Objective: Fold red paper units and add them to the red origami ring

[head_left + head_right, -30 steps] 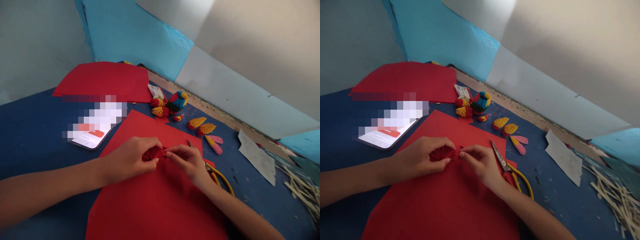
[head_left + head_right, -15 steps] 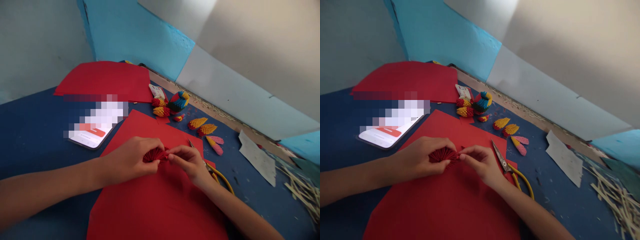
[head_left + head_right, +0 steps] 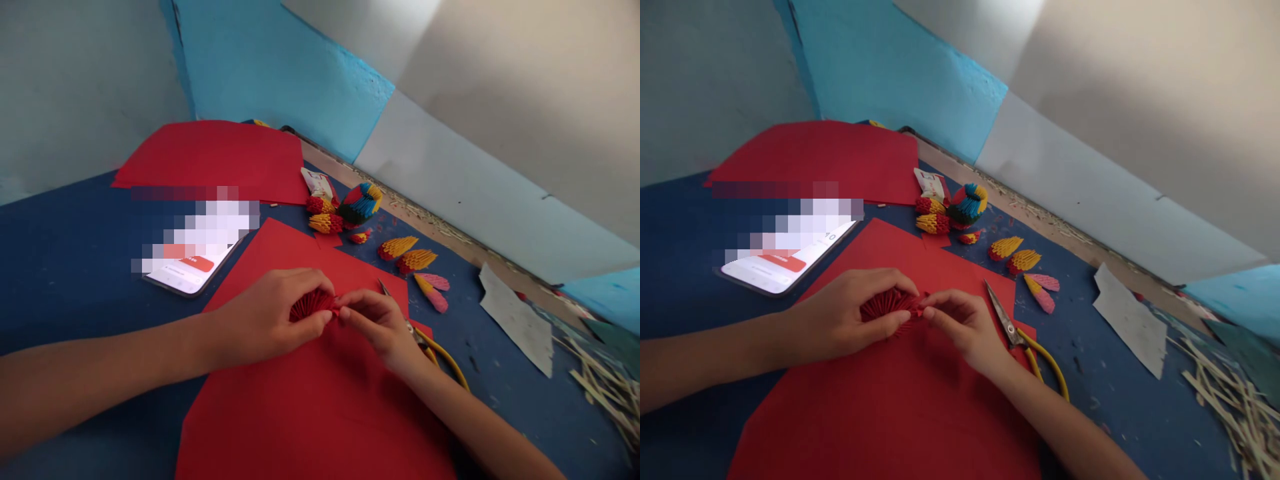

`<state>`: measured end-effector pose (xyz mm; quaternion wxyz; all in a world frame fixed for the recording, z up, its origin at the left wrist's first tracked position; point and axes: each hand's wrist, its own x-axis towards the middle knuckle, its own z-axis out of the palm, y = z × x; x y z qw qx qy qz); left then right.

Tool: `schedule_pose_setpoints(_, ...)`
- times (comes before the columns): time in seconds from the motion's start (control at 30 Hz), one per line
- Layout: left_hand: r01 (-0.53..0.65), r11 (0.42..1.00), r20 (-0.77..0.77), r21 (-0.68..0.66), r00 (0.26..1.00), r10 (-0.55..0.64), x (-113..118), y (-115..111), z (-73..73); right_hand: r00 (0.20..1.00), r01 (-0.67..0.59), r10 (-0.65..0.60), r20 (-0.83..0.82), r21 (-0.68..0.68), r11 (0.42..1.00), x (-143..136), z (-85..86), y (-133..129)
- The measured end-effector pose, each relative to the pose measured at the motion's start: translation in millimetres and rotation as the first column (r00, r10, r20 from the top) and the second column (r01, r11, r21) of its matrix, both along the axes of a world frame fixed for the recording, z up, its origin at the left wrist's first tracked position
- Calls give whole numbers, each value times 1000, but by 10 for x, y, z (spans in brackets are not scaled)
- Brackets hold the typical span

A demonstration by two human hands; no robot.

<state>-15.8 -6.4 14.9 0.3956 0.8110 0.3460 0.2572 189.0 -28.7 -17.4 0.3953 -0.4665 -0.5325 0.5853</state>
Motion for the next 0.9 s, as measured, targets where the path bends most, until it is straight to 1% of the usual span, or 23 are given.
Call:
schedule_pose_setpoints(0.2,-4,1000,31,-30,999,5,6,2,-13,1000,-19,19,-8,20,1000,-8,-4,-12)
schedule_pose_setpoints(0.37,5,999,7,-46,1000,-5,8,0,-21,1000,7,-8,17,30,1000,-20,-3,-17)
schedule_pose_setpoints(0.53,-29,999,-11,-30,1000,29,-3,-13,-26,999,29,-30,13,64,998,-24,-13,-20)
schedule_pose_setpoints(0.63,-38,999,-21,-27,999,37,-3,-14,-30,998,33,-36,49,60,998,-21,-19,-22)
schedule_pose_setpoints(0.9,-37,999,-20,-25,999,36,1,-7,-52,996,4,-12,94,81,997,-33,3,-29)
